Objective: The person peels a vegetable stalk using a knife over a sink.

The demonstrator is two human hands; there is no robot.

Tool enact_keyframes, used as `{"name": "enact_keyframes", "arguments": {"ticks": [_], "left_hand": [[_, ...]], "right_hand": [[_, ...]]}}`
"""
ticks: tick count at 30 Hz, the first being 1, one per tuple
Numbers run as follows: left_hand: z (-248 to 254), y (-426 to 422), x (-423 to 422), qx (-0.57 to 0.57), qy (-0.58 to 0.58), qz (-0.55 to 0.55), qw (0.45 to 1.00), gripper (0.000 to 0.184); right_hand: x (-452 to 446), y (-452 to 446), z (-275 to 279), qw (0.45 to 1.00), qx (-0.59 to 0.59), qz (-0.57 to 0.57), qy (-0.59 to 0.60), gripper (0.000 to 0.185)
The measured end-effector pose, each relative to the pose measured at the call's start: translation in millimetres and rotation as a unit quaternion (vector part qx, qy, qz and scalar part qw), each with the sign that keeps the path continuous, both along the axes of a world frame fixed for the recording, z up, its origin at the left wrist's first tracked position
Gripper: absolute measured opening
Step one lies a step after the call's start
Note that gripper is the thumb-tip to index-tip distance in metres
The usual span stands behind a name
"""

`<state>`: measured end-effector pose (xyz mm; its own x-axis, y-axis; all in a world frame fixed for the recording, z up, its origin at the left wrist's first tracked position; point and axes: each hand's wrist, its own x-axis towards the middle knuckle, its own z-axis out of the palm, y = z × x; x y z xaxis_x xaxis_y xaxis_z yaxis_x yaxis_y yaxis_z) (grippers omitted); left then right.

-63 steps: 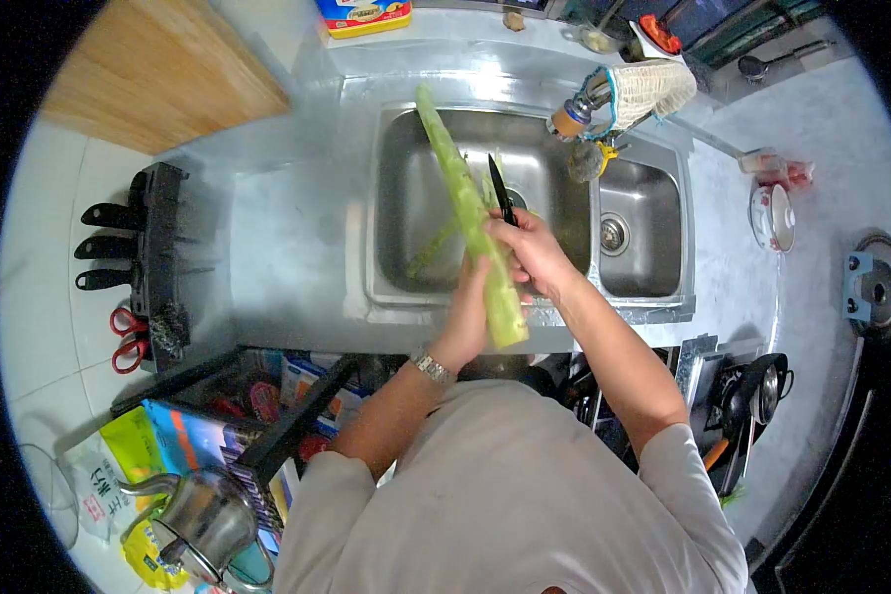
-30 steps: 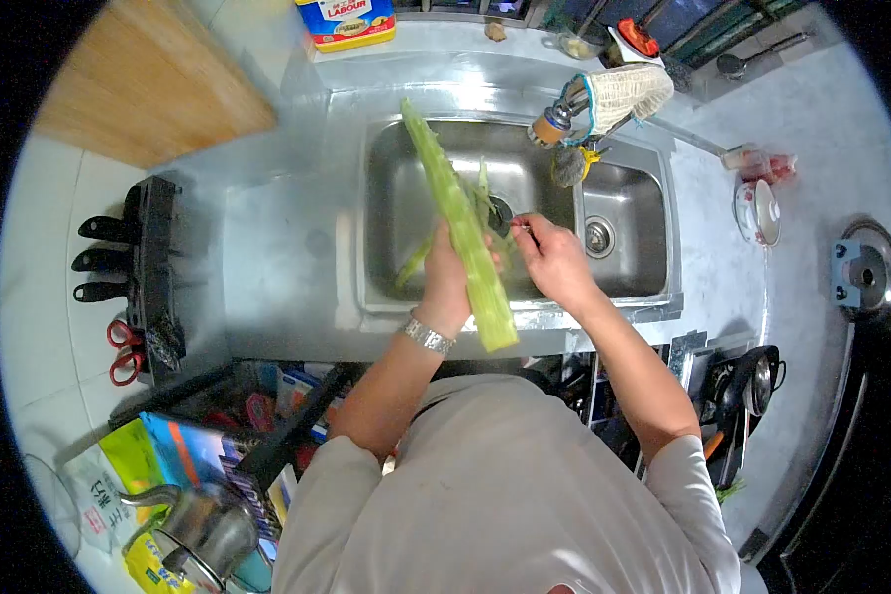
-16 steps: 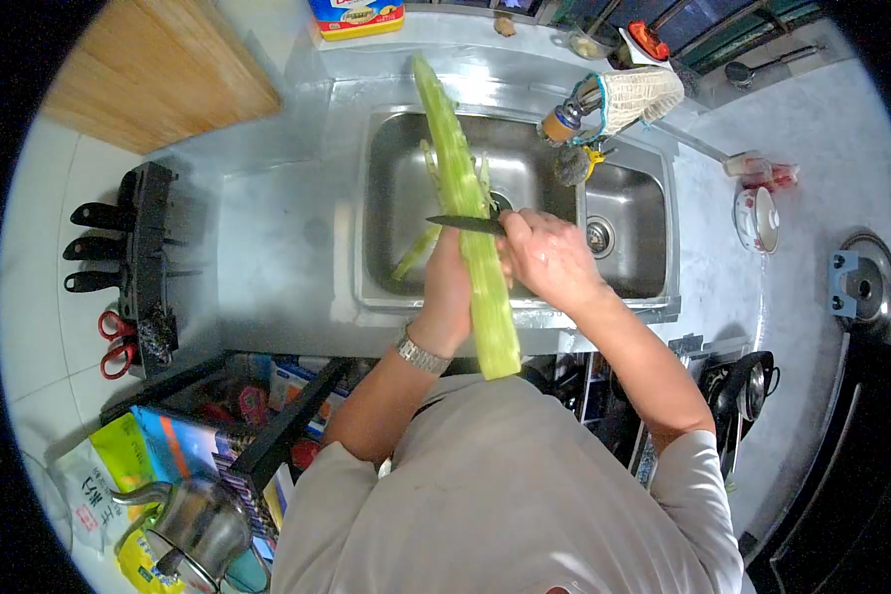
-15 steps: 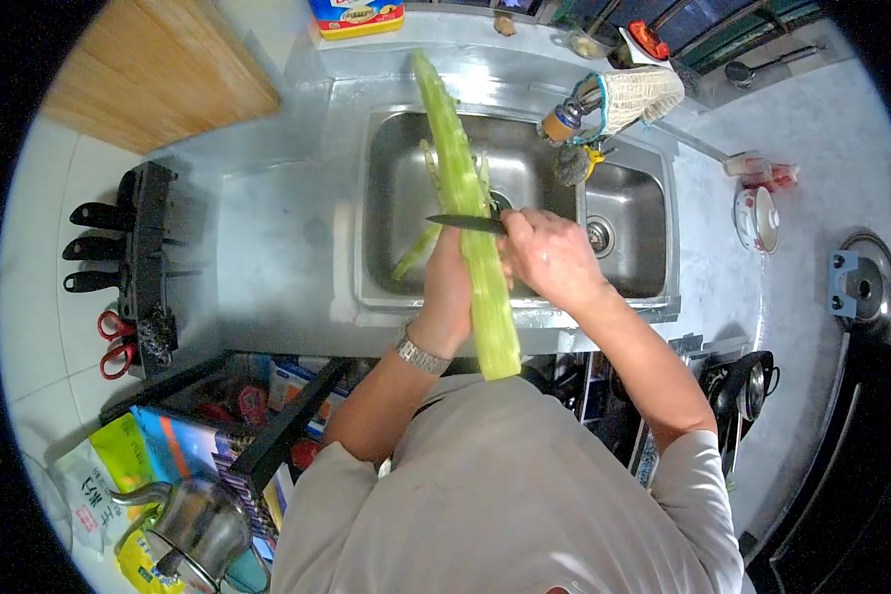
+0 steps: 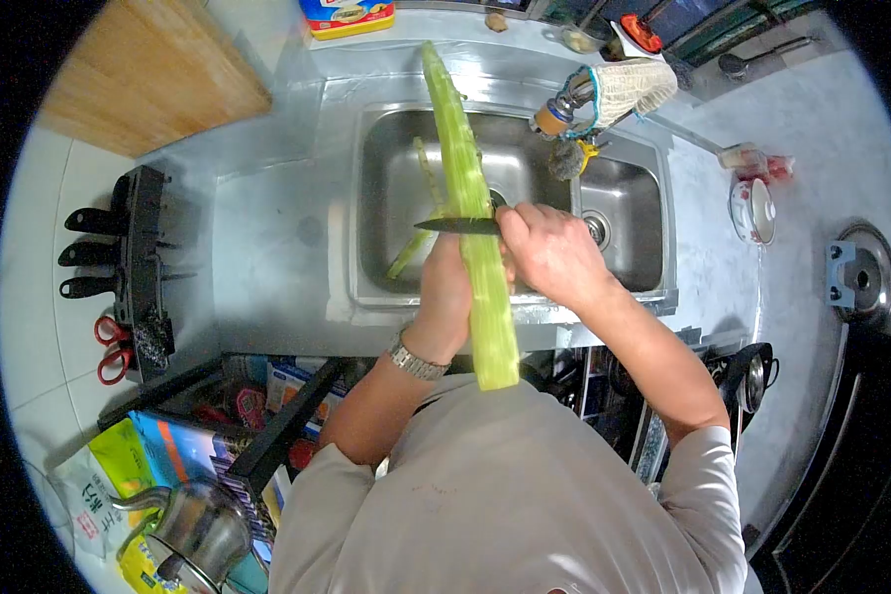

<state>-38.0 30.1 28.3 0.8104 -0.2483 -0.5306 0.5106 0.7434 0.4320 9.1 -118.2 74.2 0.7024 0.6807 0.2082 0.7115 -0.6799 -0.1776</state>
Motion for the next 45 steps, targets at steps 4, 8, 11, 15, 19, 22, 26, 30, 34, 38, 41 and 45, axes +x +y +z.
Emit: {"name": "enact_keyframes", "arguments": {"ticks": [4, 8, 11, 15, 19, 22, 26, 30, 34, 38, 41, 45], "left_hand": [[2, -1, -2, 0.034, 0.002, 0.004, 0.999, 0.057], [2, 1, -4, 0.010, -0.011, -0.005, 1.000, 0.056], [-1, 1, -3, 0.017, -0.006, -0.014, 1.000, 0.055], [2, 0, -4, 0.018, -0.022, -0.016, 0.999, 0.055], [1, 0, -3, 0.016, -0.030, -0.014, 0.999, 0.053], [6, 0, -2, 0.010, -0.023, -0.006, 1.000, 0.050], [8, -1, -4, 0.008, -0.032, -0.005, 0.999, 0.048], [12, -1, -3, 0.020, -0.027, -0.003, 0.999, 0.048], [12, -1, 0, 0.005, -0.022, -0.001, 1.000, 0.048], [12, -7, -4, 0.014, -0.003, 0.006, 1.000, 0.048], [9, -13, -13, 0.004, -0.008, -0.019, 1.000, 0.048], [15, -15, -12, 0.015, -0.024, -0.024, 0.999, 0.049]], "right_hand": [[4, -1, -5, 0.999, -0.023, -0.028, -0.018, 0.015], [5, -2, -9, 0.997, -0.054, -0.053, -0.018, 0.014], [3, 0, -7, 0.999, -0.021, -0.022, -0.016, 0.014], [9, 0, -8, 0.998, -0.041, -0.048, -0.020, 0.014], [14, 0, -18, 0.996, -0.053, -0.071, -0.030, 0.012], [17, 1, -16, 0.994, -0.058, -0.091, -0.022, 0.011], [17, 2, -15, 0.995, -0.040, -0.092, -0.015, 0.010], [22, 2, -17, 0.995, -0.045, -0.087, -0.020, 0.010], [26, 5, -24, 0.992, -0.052, -0.107, -0.034, 0.009], [35, 7, -34, 0.981, -0.103, -0.153, -0.054, 0.009], [44, 2, -30, 0.985, -0.053, -0.152, -0.061, 0.008], [35, -3, -34, 0.980, 0.037, -0.184, 0.057, 0.011]]}}
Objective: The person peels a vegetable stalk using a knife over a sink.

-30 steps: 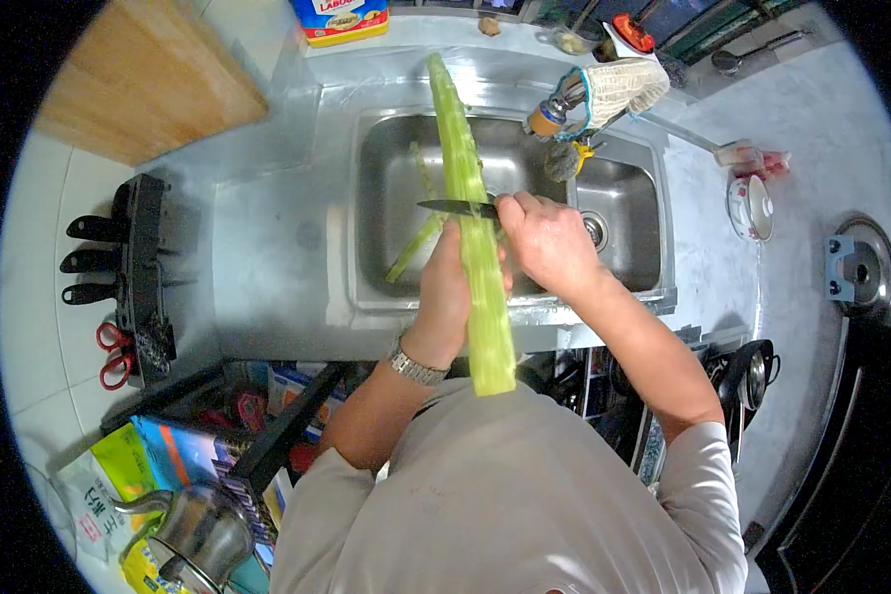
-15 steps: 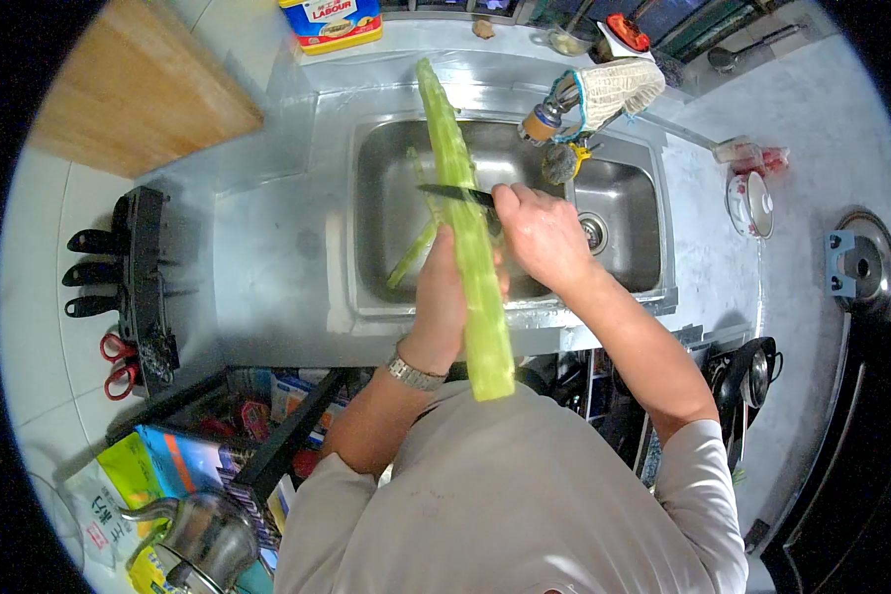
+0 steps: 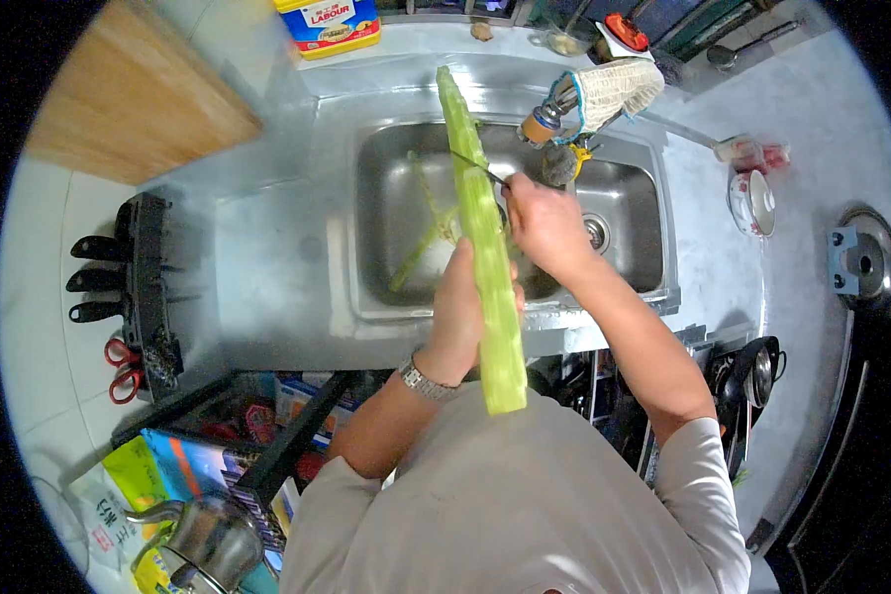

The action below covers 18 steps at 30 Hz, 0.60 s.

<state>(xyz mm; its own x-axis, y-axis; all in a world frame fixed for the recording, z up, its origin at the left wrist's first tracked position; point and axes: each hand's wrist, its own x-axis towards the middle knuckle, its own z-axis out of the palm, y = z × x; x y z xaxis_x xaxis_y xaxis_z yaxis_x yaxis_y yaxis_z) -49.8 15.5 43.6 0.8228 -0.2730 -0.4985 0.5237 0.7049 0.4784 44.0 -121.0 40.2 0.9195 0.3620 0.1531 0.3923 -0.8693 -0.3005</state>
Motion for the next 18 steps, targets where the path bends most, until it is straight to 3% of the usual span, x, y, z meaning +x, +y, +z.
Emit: {"name": "enact_keyframes", "arguments": {"ticks": [1, 2, 3, 4, 7, 8, 10, 13, 18], "left_hand": [[-1, 2, 2, -0.005, 0.006, 0.003, 1.000, 0.049], [-1, 4, 4, -0.010, 0.011, 0.005, 1.000, 0.049], [-1, 4, 4, -0.010, 0.011, 0.005, 1.000, 0.049], [-1, 5, 5, -0.012, 0.000, 0.009, 1.000, 0.049], [1, 6, 6, -0.006, -0.014, 0.012, 1.000, 0.049], [1, 6, 6, 0.001, -0.018, 0.013, 1.000, 0.050], [0, 7, 7, 0.002, -0.024, 0.009, 1.000, 0.049], [-7, 9, 7, 0.010, -0.022, 0.000, 1.000, 0.049], [-2, 9, 7, 0.008, -0.013, -0.005, 1.000, 0.049]], "right_hand": [[-1, 0, 1, 1.000, 0.002, 0.002, -0.001, 0.011], [-3, -2, 3, 0.975, 0.149, -0.036, 0.163, 0.016], [-6, -4, 6, 0.900, 0.289, -0.074, 0.319, 0.021], [-10, -4, 9, 0.900, 0.289, -0.076, 0.319, 0.021], [-17, 0, 12, 0.976, 0.170, -0.011, 0.136, 0.021], [-18, -1, 13, 0.976, 0.170, -0.012, 0.136, 0.021], [-19, -3, 15, 0.999, 0.013, 0.046, 0.007, 0.018], [-21, -2, 21, 0.989, -0.029, 0.134, -0.055, 0.021], [-17, -3, 24, 0.987, -0.060, 0.139, -0.053, 0.019]]}}
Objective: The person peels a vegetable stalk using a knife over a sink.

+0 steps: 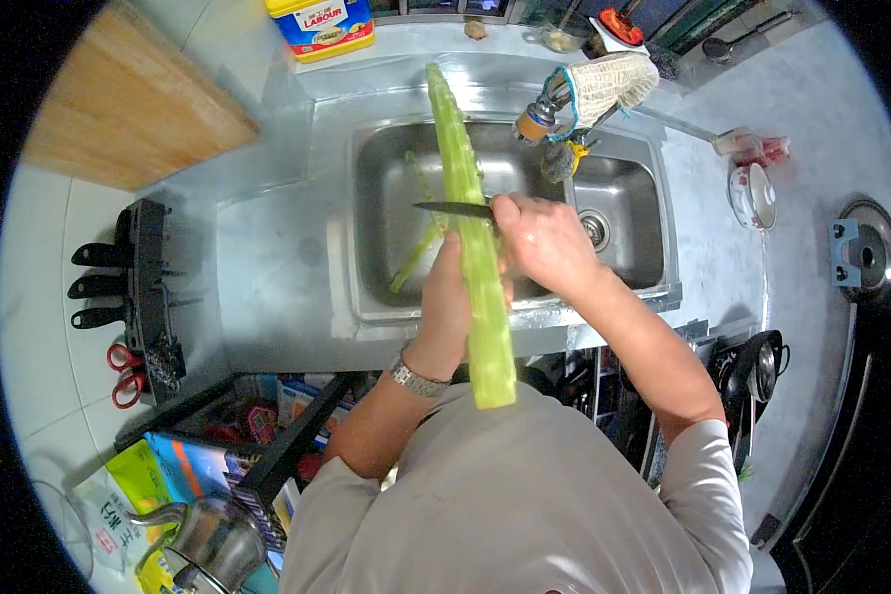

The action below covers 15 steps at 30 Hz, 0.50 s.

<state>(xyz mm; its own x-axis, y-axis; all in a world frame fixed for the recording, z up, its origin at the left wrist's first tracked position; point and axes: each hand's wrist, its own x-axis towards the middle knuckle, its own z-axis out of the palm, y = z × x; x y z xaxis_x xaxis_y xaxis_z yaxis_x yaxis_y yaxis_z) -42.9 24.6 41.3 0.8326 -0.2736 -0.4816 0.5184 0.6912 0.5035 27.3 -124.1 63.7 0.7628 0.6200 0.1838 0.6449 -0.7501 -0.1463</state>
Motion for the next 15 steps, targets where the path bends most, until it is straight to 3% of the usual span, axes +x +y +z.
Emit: {"name": "enact_keyframes", "arguments": {"ticks": [15], "left_hand": [[1, 3, -4, -0.001, 0.019, -0.005, 1.000, 0.048]], "right_hand": [[10, -11, -11, 0.997, -0.037, -0.063, -0.023, 0.014]]}}
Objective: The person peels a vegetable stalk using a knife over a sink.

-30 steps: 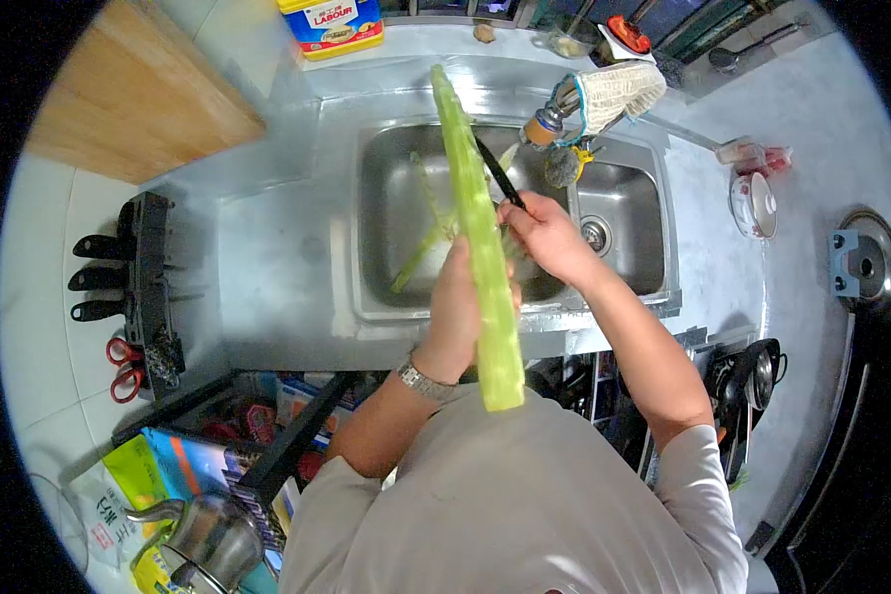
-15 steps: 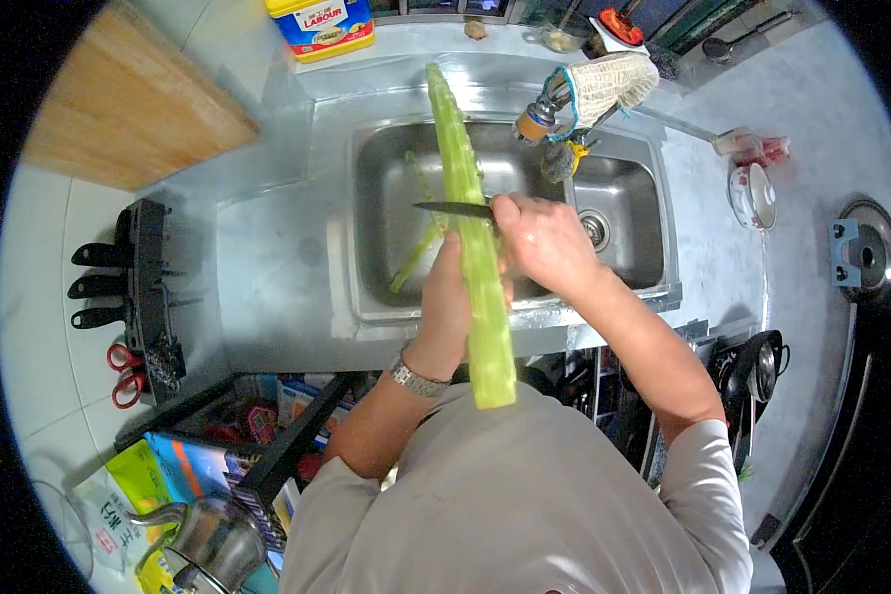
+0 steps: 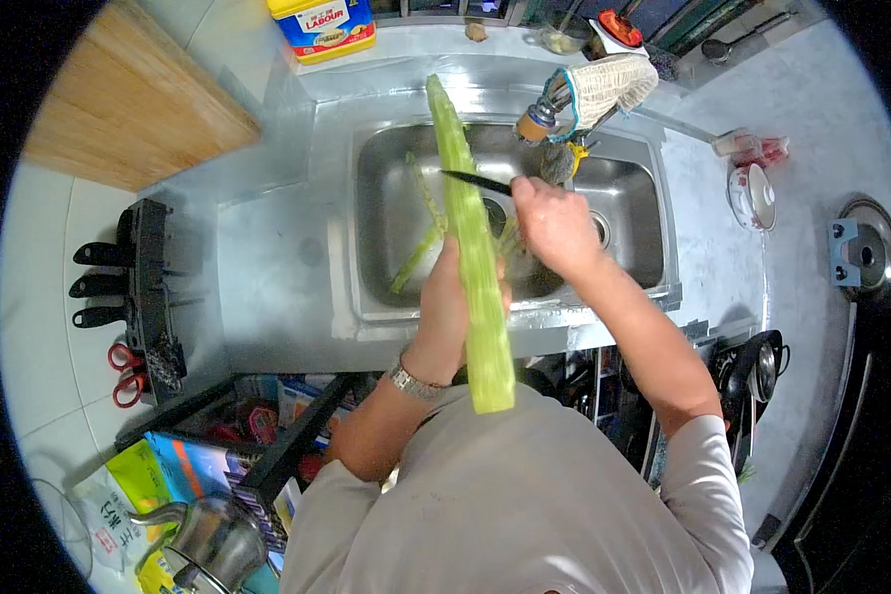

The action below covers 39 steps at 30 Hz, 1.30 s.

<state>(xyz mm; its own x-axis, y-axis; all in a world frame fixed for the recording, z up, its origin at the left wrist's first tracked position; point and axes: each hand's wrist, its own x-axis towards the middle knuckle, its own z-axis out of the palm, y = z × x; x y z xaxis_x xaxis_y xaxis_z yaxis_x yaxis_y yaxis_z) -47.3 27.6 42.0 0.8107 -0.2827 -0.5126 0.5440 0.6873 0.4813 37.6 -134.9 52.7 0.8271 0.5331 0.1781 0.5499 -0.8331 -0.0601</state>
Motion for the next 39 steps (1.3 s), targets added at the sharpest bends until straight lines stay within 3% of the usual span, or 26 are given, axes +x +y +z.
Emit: {"name": "enact_keyframes", "arguments": {"ticks": [2, 7, 12, 15, 24, 30, 39], "left_hand": [[3, 1, -3, -0.011, -0.001, 0.001, 1.000, 0.048], [-4, -2, 0, 0.012, -0.014, 0.001, 1.000, 0.052], [-2, -1, 5, 0.072, -0.019, -0.007, 0.997, 0.056], [-4, -2, 5, 0.005, -0.002, 0.003, 1.000, 0.054], [-8, -3, 3, -0.029, 0.010, 0.007, 1.000, 0.047], [3, -4, 5, 0.028, 0.016, 0.002, 0.999, 0.046], [8, -3, 4, 0.001, 0.026, 0.011, 1.000, 0.043]], "right_hand": [[1, -3, -1, 1.000, 0.010, -0.024, -0.001, 0.018], [-19, 13, 16, 0.995, 0.065, 0.048, 0.052, 0.020], [-28, 17, 28, 0.996, 0.014, 0.051, 0.070, 0.024], [-26, 15, 18, 0.997, -0.002, 0.039, 0.060, 0.022], [-18, 10, -4, 1.000, -0.012, 0.006, 0.016, 0.013], [-14, 12, -4, 0.999, -0.002, 0.000, 0.034, 0.015], [-15, 17, -2, 0.997, -0.027, -0.022, 0.073, 0.016]]}}
